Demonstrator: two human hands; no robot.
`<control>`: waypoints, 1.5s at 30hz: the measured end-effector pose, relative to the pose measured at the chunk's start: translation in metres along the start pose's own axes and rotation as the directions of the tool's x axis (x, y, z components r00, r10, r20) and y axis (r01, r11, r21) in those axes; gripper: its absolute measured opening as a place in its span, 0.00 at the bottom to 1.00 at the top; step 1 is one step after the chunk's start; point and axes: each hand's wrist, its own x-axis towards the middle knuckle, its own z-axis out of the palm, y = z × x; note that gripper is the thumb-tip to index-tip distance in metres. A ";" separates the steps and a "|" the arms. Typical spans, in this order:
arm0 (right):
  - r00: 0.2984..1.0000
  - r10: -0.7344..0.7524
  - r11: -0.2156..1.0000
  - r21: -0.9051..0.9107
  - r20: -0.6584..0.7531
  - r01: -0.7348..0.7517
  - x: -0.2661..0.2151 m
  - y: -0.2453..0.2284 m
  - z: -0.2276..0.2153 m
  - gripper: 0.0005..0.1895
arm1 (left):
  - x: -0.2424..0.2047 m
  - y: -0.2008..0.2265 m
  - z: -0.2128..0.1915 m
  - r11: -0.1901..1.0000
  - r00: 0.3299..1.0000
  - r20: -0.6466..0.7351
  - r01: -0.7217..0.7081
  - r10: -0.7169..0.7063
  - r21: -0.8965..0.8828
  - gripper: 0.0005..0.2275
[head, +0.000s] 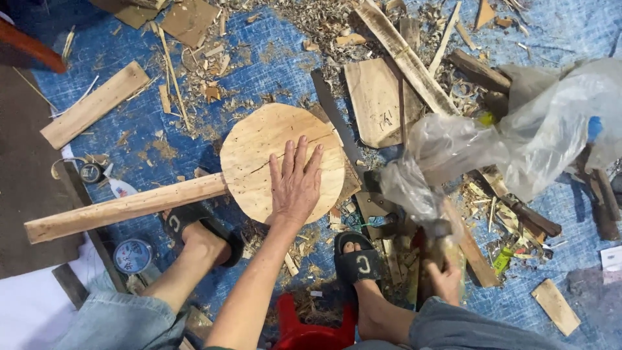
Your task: Hammering wooden components onto the body of a stringed instrument during assembly or repair.
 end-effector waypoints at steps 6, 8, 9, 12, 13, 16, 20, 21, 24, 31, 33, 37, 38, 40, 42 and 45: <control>0.791 -0.379 0.919 0.090 0.480 0.385 0.022 0.087 0.027 0.18 | 0.000 -0.001 0.000 1.000 1.000 0.022 -0.002 0.002 0.003 0.25; 0.792 -0.382 0.919 0.101 0.477 0.382 0.012 0.063 0.020 0.19 | -0.002 0.000 0.000 1.000 1.000 0.002 -0.002 0.002 0.012 0.25; 0.790 -0.390 0.916 0.114 0.473 0.384 0.009 0.049 0.017 0.19 | -0.001 0.000 0.000 1.000 1.000 -0.023 -0.002 0.002 0.023 0.25; 0.784 -0.414 0.908 0.154 0.461 0.390 0.010 -0.009 0.006 0.22 | -0.001 0.000 0.015 0.999 0.995 -0.092 0.024 -0.027 -0.032 0.22; 0.785 -0.415 0.908 0.153 0.460 0.390 0.000 -0.024 0.008 0.22 | -0.001 0.000 0.015 0.999 0.995 -0.093 0.023 -0.026 -0.033 0.22; 0.787 -0.432 0.902 0.187 0.441 0.390 -0.016 -0.058 0.007 0.24 | -0.001 0.001 0.014 0.999 0.994 -0.105 0.021 -0.025 -0.035 0.22; 0.842 -0.440 0.880 -0.037 0.312 0.473 -0.005 -0.057 -0.005 0.13 | -0.002 0.000 0.013 0.999 0.994 -0.109 0.025 -0.028 -0.029 0.22; 0.887 -0.392 0.911 -0.027 0.244 0.410 -0.006 -0.051 -0.005 0.13 | -0.002 0.001 0.013 1.000 0.993 -0.112 0.020 -0.022 -0.024 0.22; 0.887 -0.448 0.850 -0.256 0.108 0.460 -0.007 -0.050 0.009 0.19 | -0.002 0.000 0.014 1.000 0.993 -0.114 0.011 -0.013 -0.021 0.22; 0.876 -0.474 0.878 -0.126 -0.086 0.463 -0.024 -0.132 0.015 0.11 | -0.001 0.000 0.010 1.000 0.992 -0.125 0.010 -0.014 -0.030 0.22; 0.886 -0.426 0.876 -0.328 -0.185 0.353 -0.004 -0.138 0.004 0.21 | -0.002 0.001 0.011 1.000 0.993 -0.116 0.024 -0.026 -0.020 0.21; 0.881 -0.430 0.850 -0.420 -0.199 0.319 0.070 -0.072 -0.008 0.20 | 0.000 0.001 0.012 0.999 0.991 -0.129 0.040 -0.042 -0.017 0.21; 0.880 -0.426 0.827 -0.484 -0.208 0.286 0.086 -0.054 -0.010 0.20 | 0.000 0.000 0.013 0.999 0.993 -0.116 0.034 -0.038 -0.030 0.22; 0.884 -0.421 0.798 -0.547 -0.205 0.253 0.118 -0.015 -0.013 0.20 | -0.003 -0.001 0.015 0.999 0.995 -0.095 0.037 -0.041 -0.038 0.22; 0.885 -0.402 0.739 -0.654 -0.233 0.163 0.148 0.025 -0.017 0.20 | -0.001 -0.001 0.017 0.998 0.996 -0.083 0.031 -0.036 -0.062 0.22; 0.700 -0.643 0.725 -0.541 -0.310 0.427 0.113 -0.031 -0.010 0.20 | 0.000 0.001 0.012 0.997 0.997 -0.059 0.046 -0.050 -0.067 0.22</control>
